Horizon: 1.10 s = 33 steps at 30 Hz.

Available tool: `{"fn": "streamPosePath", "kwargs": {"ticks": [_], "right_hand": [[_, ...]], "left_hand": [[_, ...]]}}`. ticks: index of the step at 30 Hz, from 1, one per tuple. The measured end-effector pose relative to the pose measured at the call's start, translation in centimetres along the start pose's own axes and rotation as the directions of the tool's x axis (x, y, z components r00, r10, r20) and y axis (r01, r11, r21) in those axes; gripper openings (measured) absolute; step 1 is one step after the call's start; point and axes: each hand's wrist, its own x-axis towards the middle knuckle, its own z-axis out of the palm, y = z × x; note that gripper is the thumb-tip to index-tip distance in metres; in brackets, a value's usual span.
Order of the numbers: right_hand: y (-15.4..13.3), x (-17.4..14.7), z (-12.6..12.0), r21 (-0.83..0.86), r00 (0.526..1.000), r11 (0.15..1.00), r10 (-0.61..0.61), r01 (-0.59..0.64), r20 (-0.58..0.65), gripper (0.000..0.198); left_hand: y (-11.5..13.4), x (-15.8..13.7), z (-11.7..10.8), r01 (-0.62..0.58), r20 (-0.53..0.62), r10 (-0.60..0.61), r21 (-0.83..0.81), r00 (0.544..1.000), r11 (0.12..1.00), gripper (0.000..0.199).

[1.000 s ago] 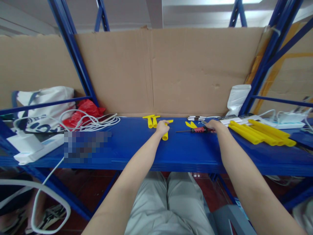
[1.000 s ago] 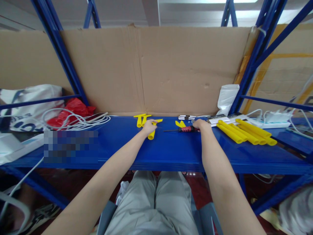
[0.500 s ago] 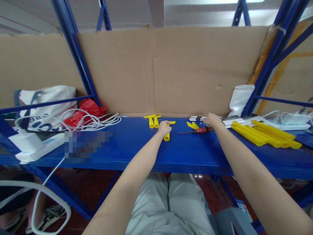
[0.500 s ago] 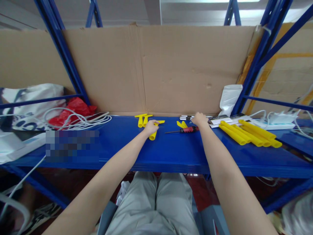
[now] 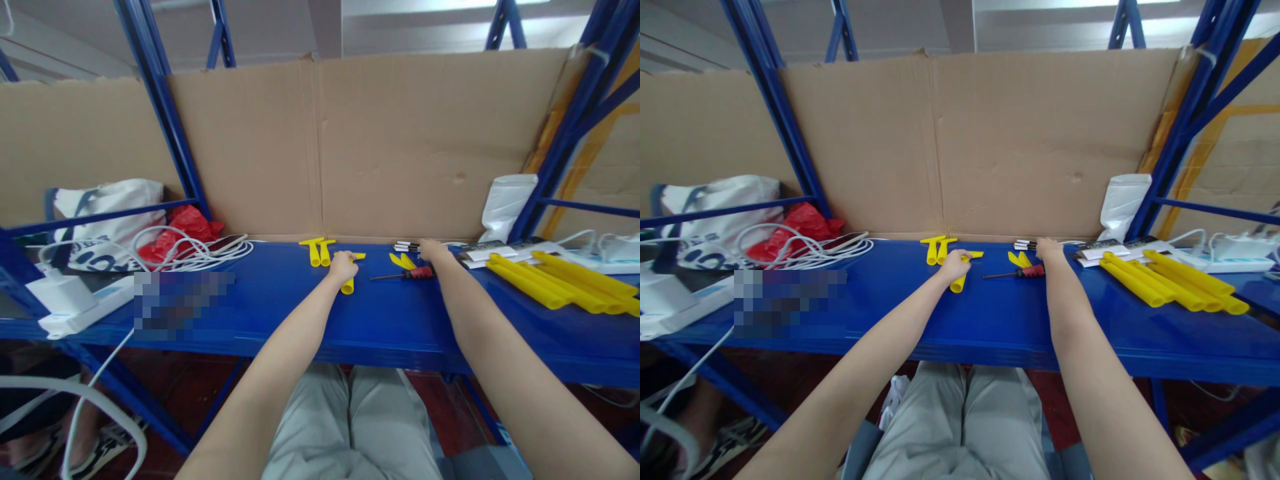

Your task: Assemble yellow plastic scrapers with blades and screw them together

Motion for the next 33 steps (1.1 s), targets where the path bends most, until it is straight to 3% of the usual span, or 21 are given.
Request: {"fn": "streamPosePath", "kwargs": {"ticks": [2,5,11,17,22,28,33], "right_hand": [[-0.4,-0.5,-0.6,-0.106,1.000,0.994,0.017,-0.014,0.025,0.033],[-0.8,-1.1,-1.5,-0.184,0.999,0.983,0.007,-0.016,-0.048,0.032],[-1.1,-1.5,-1.8,-0.162,0.994,0.987,-0.018,0.000,-0.111,0.034],[-1.1,-1.7,-1.8,-0.111,0.994,0.993,0.035,-0.046,-0.104,0.033],[-0.8,-2.3,-2.1,-0.072,0.981,0.996,0.044,-0.058,-0.188,0.037],[-1.8,-3.4,-2.8,0.155,0.944,0.980,0.162,-0.122,-0.286,0.030],[-4.3,-5.1,-4.0,0.405,0.916,0.914,0.179,-0.020,-0.358,0.021]], "left_hand": [[-0.1,0.1,0.1,-0.009,-0.005,0.009,-0.009,1.000,1.000,0.035],[-0.1,0.1,0.2,-0.009,-0.010,0.008,-0.028,1.000,1.000,0.035],[0.1,0.0,0.1,-0.019,0.012,0.019,0.003,1.000,1.000,0.035],[0.2,-0.2,-0.1,-0.026,0.018,0.026,0.031,1.000,0.999,0.034],[0.4,-0.4,-0.3,-0.028,0.018,0.027,0.069,0.999,0.997,0.033],[0.5,-0.4,-0.3,-0.030,0.012,0.030,0.036,0.999,0.999,0.031],[1.1,-0.2,-0.5,-0.051,-0.096,0.039,-0.128,0.995,0.990,0.023]]}}
